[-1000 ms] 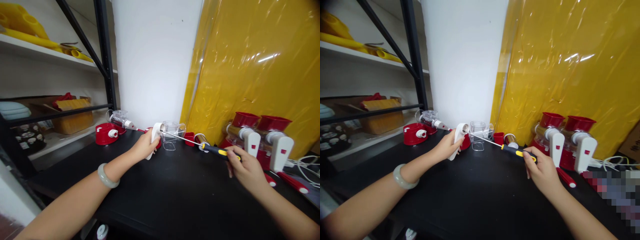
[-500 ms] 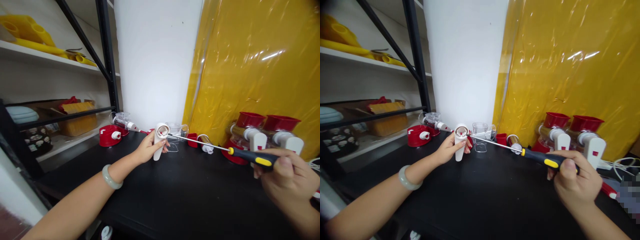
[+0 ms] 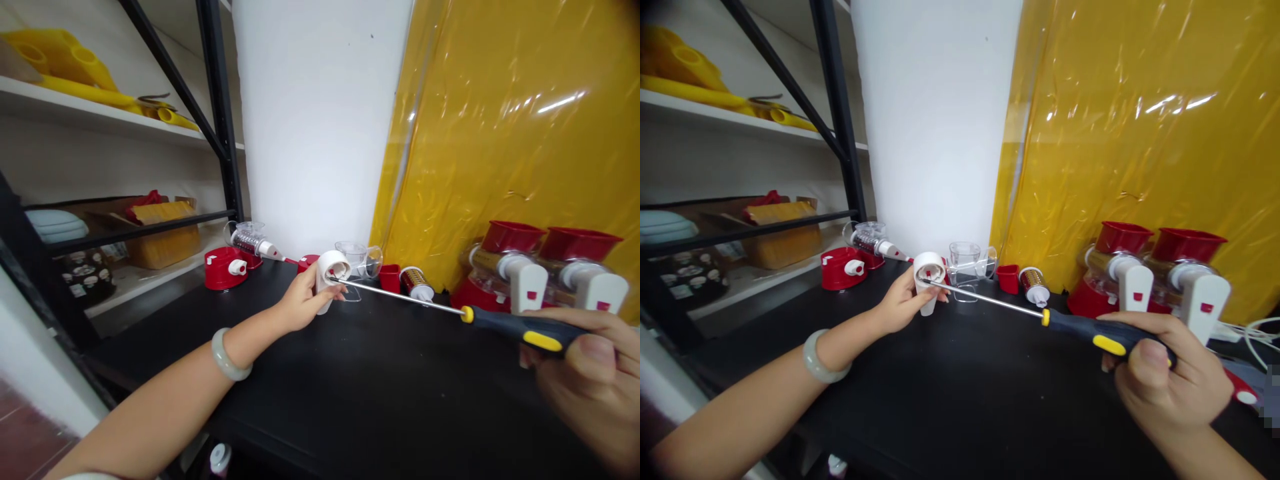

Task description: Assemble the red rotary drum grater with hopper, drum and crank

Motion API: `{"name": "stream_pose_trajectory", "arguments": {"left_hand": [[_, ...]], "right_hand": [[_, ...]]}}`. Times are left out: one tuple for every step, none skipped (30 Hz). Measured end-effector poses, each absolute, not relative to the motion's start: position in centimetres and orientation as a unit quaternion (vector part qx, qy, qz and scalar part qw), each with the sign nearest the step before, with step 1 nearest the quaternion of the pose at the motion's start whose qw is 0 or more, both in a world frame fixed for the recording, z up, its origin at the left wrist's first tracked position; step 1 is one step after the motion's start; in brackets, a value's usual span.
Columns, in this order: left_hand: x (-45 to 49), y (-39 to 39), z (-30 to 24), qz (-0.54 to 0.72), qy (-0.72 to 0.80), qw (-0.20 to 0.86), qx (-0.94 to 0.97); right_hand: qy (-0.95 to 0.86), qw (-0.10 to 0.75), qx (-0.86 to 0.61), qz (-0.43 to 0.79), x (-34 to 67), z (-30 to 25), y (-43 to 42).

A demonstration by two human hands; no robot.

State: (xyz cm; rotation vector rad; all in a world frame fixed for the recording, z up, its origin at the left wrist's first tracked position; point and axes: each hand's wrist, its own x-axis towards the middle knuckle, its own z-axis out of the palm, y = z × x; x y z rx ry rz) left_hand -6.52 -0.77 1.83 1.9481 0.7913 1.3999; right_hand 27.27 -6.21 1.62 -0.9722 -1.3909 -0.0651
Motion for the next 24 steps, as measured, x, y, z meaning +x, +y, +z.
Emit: {"name": "stream_pose_trajectory", "arguments": {"left_hand": [[-6.53,-0.84,1.84,0.528,0.305,0.289,0.738],[-6.56,-0.89,1.85,0.525,0.313,0.275,0.742],[-6.60,-0.93,1.84,0.522,0.321,0.258,0.747],[-6.65,-0.96,1.82,0.519,0.329,0.240,0.751],[-6.70,-0.98,1.80,0.517,0.337,0.221,0.755],[-6.74,-0.99,1.77,0.515,0.344,0.204,0.758],[-6.77,-0.99,1.74,0.516,0.348,0.189,0.760],[-6.79,-0.99,1.73,0.516,0.352,0.175,0.761],[-6.80,-0.98,1.73,0.516,0.358,0.162,0.761],[-6.80,-0.97,1.74,0.516,0.364,0.149,0.761],[-6.80,-0.95,1.77,0.518,0.368,0.136,0.760],[-6.79,-0.93,1.80,0.520,0.370,0.122,0.760],[-6.79,-0.91,1.83,0.523,0.370,0.110,0.760],[-6.79,-0.88,1.86,0.527,0.368,0.098,0.760],[-6.80,-0.86,1.89,0.531,0.367,0.090,0.759],[-6.80,-0.85,1.92,0.533,0.366,0.084,0.758],[-6.81,-0.85,1.94,0.535,0.366,0.081,0.757],[-6.81,-0.86,1.96,0.536,0.365,0.078,0.757],[-6.80,-0.88,1.99,0.534,0.364,0.077,0.759],[-6.80,-0.90,2.00,0.531,0.363,0.075,0.762],[-6.79,-0.93,2.02,0.527,0.364,0.073,0.765],[-6.79,-0.95,2.02,0.524,0.365,0.072,0.767],[-6.79,-0.96,2.01,0.520,0.366,0.073,0.768],[-6.80,-0.96,1.99,0.517,0.367,0.074,0.770]], "right_hand": [[-0.605,0.672,-0.425,-0.022,27.04,1.82,-6.36],[-0.598,0.681,-0.422,-0.016,26.83,1.99,-6.48],[-0.593,0.688,-0.419,-0.012,26.67,2.12,-6.55],[-0.590,0.691,-0.419,-0.013,26.55,2.20,-6.57],[-0.588,0.693,-0.416,-0.014,26.48,2.25,-6.55],[-0.589,0.694,-0.414,-0.010,26.44,2.26,-6.51],[-0.590,0.695,-0.411,-0.007,26.44,2.26,-6.45],[-0.591,0.695,-0.411,-0.005,26.45,2.26,-6.39],[-0.592,0.694,-0.410,-0.005,26.48,2.26,-6.33],[-0.594,0.692,-0.410,-0.008,26.51,2.27,-6.28],[-0.594,0.693,-0.409,-0.012,26.54,2.29,-6.23],[-0.590,0.696,-0.408,-0.019,26.58,2.31,-6.19],[-0.590,0.698,-0.405,-0.024,26.61,2.33,-6.15],[-0.591,0.700,-0.401,-0.027,26.65,2.34,-6.12],[-0.594,0.699,-0.397,-0.028,26.68,2.36,-6.10],[-0.596,0.697,-0.397,-0.025,26.70,2.37,-6.09],[-0.597,0.696,-0.398,-0.024,26.70,2.37,-6.10],[-0.598,0.693,-0.402,-0.023,26.69,2.38,-6.12],[-0.597,0.693,-0.405,-0.024,26.65,2.39,-6.15],[-0.594,0.694,-0.407,-0.024,26.59,2.41,-6.18],[-0.593,0.693,-0.409,-0.022,26.52,2.44,-6.21],[-0.590,0.696,-0.409,-0.020,26.44,2.46,-6.23],[-0.590,0.696,-0.409,-0.018,26.37,2.48,-6.23],[-0.589,0.696,-0.410,-0.017,26.31,2.49,-6.21]]}}
